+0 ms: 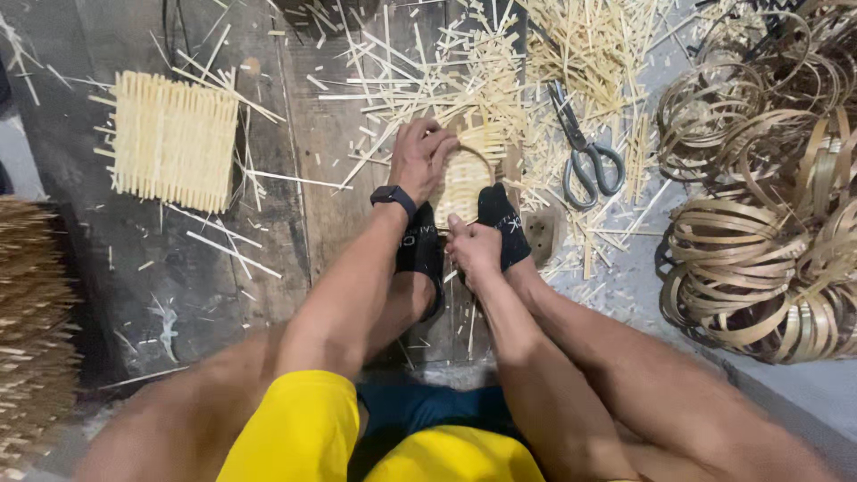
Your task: The person sits on the floor of a bamboo workshop and weaves thin bamboo strips into a round woven disc, using a round wooden block as a form. They cut strips to length with scissors, interlace the strips by hand, and press the woven piece against the wooden form as they work.
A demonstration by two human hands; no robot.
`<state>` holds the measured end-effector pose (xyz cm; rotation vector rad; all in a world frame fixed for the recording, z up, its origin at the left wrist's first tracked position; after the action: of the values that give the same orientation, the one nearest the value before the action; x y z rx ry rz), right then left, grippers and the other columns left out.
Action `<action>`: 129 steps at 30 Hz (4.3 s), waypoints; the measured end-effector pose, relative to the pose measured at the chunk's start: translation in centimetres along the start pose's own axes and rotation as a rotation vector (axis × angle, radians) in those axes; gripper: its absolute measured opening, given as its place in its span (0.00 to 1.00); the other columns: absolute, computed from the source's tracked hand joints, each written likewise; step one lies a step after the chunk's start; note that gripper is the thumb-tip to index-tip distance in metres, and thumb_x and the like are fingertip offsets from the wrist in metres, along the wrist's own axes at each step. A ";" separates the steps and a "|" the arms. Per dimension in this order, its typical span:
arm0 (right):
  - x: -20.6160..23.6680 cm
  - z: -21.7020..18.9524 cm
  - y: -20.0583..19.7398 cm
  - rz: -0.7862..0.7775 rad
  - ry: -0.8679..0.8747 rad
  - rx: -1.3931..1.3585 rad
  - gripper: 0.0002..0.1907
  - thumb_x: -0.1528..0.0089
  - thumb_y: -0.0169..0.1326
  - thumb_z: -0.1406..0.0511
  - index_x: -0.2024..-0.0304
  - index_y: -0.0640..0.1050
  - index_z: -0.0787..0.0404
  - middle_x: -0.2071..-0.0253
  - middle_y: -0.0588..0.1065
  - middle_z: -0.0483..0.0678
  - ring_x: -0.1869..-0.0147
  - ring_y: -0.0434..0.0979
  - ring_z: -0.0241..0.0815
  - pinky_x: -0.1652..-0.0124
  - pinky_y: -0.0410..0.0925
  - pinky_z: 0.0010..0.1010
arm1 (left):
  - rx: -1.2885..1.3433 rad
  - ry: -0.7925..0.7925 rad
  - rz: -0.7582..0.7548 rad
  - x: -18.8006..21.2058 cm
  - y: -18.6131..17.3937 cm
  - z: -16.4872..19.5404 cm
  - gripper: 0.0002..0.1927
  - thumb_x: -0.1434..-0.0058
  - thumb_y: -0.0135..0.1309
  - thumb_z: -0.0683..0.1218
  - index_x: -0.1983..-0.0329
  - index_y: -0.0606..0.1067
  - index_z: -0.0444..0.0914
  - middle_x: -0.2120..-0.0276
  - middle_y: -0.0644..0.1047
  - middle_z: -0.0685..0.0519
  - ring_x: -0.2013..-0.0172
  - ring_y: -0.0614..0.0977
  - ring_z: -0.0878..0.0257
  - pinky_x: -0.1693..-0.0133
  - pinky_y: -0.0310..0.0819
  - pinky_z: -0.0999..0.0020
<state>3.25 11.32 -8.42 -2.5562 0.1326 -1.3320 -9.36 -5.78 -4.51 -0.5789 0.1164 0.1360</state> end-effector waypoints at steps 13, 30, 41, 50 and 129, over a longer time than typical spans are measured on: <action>-0.6 -6.5 -4.4 0.123 -0.408 0.305 0.18 0.36 0.58 0.55 0.69 0.83 0.64 0.76 0.79 0.44 0.72 0.79 0.33 0.70 0.70 0.27 | 0.209 -0.476 -0.043 -0.1 0.8 -2.7 0.16 0.43 0.64 0.56 0.65 0.85 0.38 0.73 0.84 0.49 0.73 0.84 0.61 0.67 0.77 0.66; -9.3 -12.0 -5.3 0.038 -0.302 0.261 0.13 0.43 0.68 0.63 0.71 0.83 0.69 0.73 0.79 0.50 0.73 0.74 0.36 0.71 0.69 0.29 | 0.416 -0.591 -0.035 -0.5 2.0 -5.9 0.13 0.41 0.65 0.50 0.69 0.83 0.34 0.77 0.81 0.53 0.75 0.76 0.70 0.70 0.70 0.74; 2.3 -29.2 -29.3 0.280 -0.592 1.507 0.16 0.29 0.55 0.54 0.49 0.83 0.57 0.62 0.82 0.56 0.59 0.82 0.50 0.52 0.74 0.47 | 0.157 -0.094 -0.172 0.7 -0.4 4.6 0.14 0.45 0.61 0.34 0.56 0.78 0.40 0.59 0.78 0.49 0.57 0.81 0.58 0.53 0.80 0.65; -10.6 -10.4 -25.1 0.020 -0.415 0.971 0.21 0.40 0.63 0.53 0.52 0.83 0.60 0.57 0.82 0.56 0.55 0.82 0.51 0.48 0.72 0.44 | -0.227 0.175 -0.275 8.4 -0.4 5.8 0.18 0.51 0.62 0.40 0.57 0.73 0.38 0.53 0.71 0.42 0.49 0.73 0.44 0.48 0.71 0.52; -10.6 -12.2 -15.7 0.029 -0.964 1.401 0.18 0.42 0.55 0.52 0.60 0.78 0.59 0.64 0.75 0.54 0.59 0.77 0.52 0.58 0.71 0.43 | -0.258 0.205 -0.513 2.8 5.1 8.2 0.18 0.53 0.69 0.46 0.58 0.83 0.54 0.28 0.64 0.44 0.35 0.64 0.38 0.34 0.59 0.49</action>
<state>-13.46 26.31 -5.97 -1.5767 -0.6728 0.1040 -6.89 3.26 -0.84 -0.8617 0.1464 -0.4133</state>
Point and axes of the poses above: each hand's wrist, its own x-axis away from the middle knuckle, its own y-axis out of the palm, z = x × y, the point moved 6 cm from there along -x, towards the middle knuckle
